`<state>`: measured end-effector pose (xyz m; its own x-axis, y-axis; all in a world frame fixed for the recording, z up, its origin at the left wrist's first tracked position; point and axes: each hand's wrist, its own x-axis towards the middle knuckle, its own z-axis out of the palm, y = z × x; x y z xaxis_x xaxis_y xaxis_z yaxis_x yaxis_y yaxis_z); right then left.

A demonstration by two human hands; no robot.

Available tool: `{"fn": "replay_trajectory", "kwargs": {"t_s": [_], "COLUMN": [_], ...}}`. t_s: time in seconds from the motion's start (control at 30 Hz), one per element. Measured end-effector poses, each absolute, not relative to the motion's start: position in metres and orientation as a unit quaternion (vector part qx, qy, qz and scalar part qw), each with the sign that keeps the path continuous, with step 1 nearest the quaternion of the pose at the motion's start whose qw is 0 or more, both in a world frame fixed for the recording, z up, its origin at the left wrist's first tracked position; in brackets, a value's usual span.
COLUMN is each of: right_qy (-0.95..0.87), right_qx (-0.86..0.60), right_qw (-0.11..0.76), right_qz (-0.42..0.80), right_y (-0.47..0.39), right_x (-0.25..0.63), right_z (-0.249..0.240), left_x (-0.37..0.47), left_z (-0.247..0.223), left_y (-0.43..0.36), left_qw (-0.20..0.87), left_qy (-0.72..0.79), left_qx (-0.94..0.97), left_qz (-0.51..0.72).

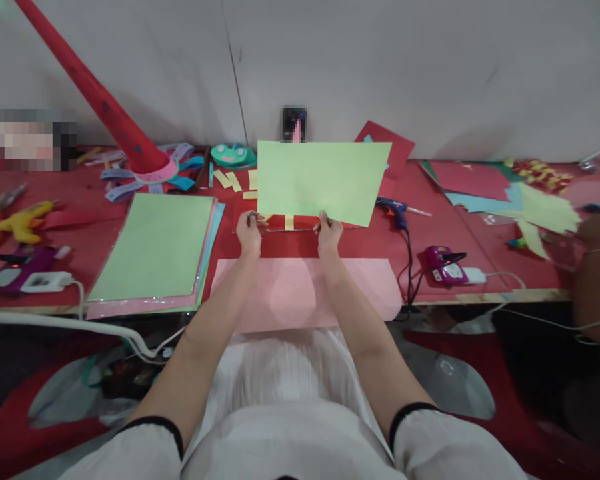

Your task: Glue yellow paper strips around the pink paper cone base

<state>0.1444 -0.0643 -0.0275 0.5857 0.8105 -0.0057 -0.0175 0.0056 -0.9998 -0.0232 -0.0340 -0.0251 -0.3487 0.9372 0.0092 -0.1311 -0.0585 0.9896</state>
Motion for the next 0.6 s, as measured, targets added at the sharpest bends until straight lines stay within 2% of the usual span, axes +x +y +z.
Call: {"fn": "replay_trajectory", "kwargs": {"t_s": [0.23, 0.4, 0.53, 0.6], "right_qy": [-0.318, -0.377, -0.442, -0.483], "right_qx": [-0.621, -0.589, -0.553, -0.547], "right_qw": [0.634, 0.626, 0.579, 0.544], "right_qz": [0.334, 0.345, 0.406, 0.415], "right_y": [-0.063, -0.065, -0.067, -0.068], "right_x": [0.146, 0.144, 0.139, 0.136], "right_z": [-0.030, -0.028, -0.028, -0.027], "left_x": [-0.019, -0.015, -0.013, -0.013], "left_z": [-0.024, -0.021, -0.019, -0.018], "left_y": [-0.034, -0.041, -0.050, -0.052], "left_qw": [0.491, 0.504, 0.495, 0.470], "left_qy": [0.490, 0.489, 0.491, 0.510], "left_qx": [0.390, 0.503, 0.572, 0.565], "left_qz": [0.606, 0.503, 0.433, 0.447]}}
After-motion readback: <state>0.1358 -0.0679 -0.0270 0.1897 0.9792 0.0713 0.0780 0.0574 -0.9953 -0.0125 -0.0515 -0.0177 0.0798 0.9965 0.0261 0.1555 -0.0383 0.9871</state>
